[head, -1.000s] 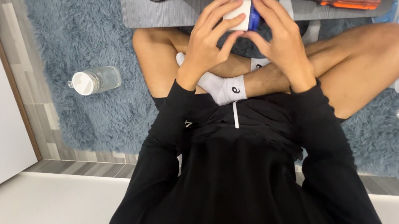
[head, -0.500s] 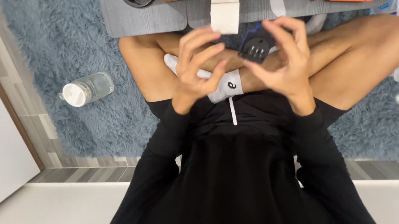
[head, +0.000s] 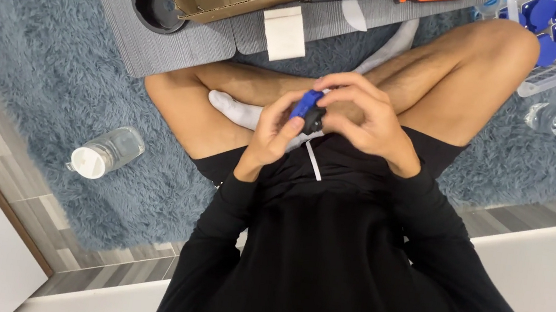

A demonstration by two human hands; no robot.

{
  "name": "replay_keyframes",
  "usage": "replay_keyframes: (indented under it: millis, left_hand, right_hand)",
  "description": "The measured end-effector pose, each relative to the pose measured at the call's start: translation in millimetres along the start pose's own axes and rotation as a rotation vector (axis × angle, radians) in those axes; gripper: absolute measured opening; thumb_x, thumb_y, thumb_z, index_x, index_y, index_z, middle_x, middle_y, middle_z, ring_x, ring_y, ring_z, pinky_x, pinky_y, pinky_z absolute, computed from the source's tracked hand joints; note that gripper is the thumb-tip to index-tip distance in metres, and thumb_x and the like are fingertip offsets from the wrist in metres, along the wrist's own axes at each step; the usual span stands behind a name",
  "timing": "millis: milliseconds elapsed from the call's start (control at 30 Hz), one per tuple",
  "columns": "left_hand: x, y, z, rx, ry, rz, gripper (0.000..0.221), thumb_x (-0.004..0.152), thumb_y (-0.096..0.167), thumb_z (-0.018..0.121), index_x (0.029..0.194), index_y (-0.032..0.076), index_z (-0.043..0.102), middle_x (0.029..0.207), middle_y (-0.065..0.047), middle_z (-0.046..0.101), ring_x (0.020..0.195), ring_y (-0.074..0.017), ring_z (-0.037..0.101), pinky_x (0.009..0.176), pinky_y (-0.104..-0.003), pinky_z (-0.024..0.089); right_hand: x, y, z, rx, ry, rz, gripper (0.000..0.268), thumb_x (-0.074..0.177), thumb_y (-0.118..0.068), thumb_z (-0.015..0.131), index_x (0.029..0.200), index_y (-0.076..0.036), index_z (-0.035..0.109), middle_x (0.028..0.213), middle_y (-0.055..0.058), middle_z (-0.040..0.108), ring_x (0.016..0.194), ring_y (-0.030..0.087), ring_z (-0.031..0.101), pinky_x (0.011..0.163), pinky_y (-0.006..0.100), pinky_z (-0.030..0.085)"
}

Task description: The person attaches a blue plastic cap onto a white electronic module and secures it using a screwdriver.

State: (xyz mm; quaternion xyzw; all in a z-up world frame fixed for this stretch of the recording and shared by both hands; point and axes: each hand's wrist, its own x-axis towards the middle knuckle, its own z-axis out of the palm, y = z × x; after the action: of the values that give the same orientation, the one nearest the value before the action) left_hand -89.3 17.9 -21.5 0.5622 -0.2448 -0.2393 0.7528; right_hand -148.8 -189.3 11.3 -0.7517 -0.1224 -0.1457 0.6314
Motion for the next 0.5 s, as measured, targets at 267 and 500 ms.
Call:
replay_keyframes:
  millis: [267,500]
  left_hand:
    - [-13,-18,-11,0.109,0.112,0.071,0.051,0.114,0.037,0.059,0.147,-0.002,0.063,0.119,-0.021,0.072,0.108,-0.0241,0.066,0.094,-0.040,0.054]
    - [-9,22,-33,0.119,0.202,0.150,0.054,0.116,0.046,0.060,0.147,0.004,0.046,0.130,-0.026,0.068,0.124,-0.0347,0.069,0.110,-0.046,0.058]
  right_hand:
    - [1,-10,-15,-0.098,0.136,-0.241,0.009,0.102,-0.007,0.082,0.097,0.001,0.081,0.102,0.018,0.078,0.089,0.038,0.073,0.083,0.049,0.057]
    - [21,-27,-133,-0.634,0.451,-0.505,0.021,0.104,0.023,0.060,0.092,0.008,0.068,0.089,0.028,0.072,0.084,0.044,0.070,0.081,0.051,0.053]
